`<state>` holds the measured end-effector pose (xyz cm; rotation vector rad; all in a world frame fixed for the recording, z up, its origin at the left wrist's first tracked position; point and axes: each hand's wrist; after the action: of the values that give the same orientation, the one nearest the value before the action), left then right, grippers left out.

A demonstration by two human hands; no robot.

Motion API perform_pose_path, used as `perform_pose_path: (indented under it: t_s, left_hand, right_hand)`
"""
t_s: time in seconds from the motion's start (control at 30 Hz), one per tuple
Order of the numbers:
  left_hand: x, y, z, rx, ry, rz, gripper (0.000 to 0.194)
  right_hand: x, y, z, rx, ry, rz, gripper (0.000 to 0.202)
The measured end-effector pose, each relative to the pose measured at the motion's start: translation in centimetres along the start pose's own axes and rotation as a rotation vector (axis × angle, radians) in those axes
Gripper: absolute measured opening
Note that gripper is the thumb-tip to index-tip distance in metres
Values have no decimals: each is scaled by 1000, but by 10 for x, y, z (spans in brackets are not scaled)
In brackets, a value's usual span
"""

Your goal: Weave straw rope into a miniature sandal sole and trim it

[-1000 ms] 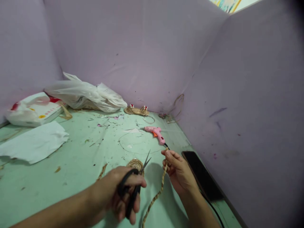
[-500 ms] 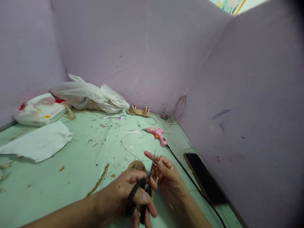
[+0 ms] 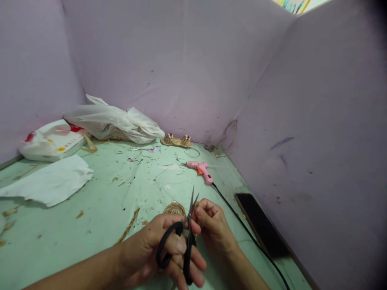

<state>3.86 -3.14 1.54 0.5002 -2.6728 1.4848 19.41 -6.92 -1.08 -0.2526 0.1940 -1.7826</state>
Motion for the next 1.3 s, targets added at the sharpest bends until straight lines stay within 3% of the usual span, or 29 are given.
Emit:
perform_pose_path:
  t_s: [0.3,0.43,0.5,0.57,0.63,0.67,0.77,0.9,1.0,1.07,1.13,1.2,1.3]
  left_hand:
    - [2,-4,4,-2,-5,-11,36]
    - [4,-3,-15,-162,-90,-84,41]
    - [7,4,-39,-357,-133,-244,45]
    - [13,17,-68,-649,-173,-513,49]
    - [22,34,-97,-1129,-162,-863,45]
    - [28,43,-108,-1466,-116,-978,42]
    - [46,67,-131,-1717,-81,-1109,27]
    - [62,81,-139,-1768,-11,-1216,13]
    - [61,70,-136,-1763,-60,-1210,15]
    - [54,54,-128,-1730,-151,-1137,25]
    - [46,36,-116,-1608,-226,-983,32]
    - [38,21,-101,-1111,-302,-665,41]
    - [31,10,-84,-809,-385,-508,31]
  right_hand:
    - [6,-6,-2,16,24,-5,28]
    - [3,-6,0,-52,1,-26,27]
    - [0,-4,2,-70,-43,-74,27]
    - [-5,-2,3,-76,-85,-129,27]
    - [-9,1,4,-87,-106,-166,27]
    - [-11,1,4,-92,-110,-173,27]
    - [-18,0,4,-95,-129,-142,26]
    - [-28,-12,10,-21,-143,-110,25]
    - [-34,-26,18,71,-157,-79,25]
    - [-35,-37,24,101,-199,-7,25]
    - [-35,-48,29,87,-261,90,25]
    - [-35,-59,33,56,-310,173,26]
    - [-36,-72,34,41,-311,237,26]
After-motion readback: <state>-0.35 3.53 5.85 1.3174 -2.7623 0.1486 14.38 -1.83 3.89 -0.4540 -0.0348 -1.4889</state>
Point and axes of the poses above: each hand's wrist, its own x-axis away from the middle knuckle, its own y-axis out of the back of the hand, z = x × y, and after that the axes turned 10 degrees about x, right-handed
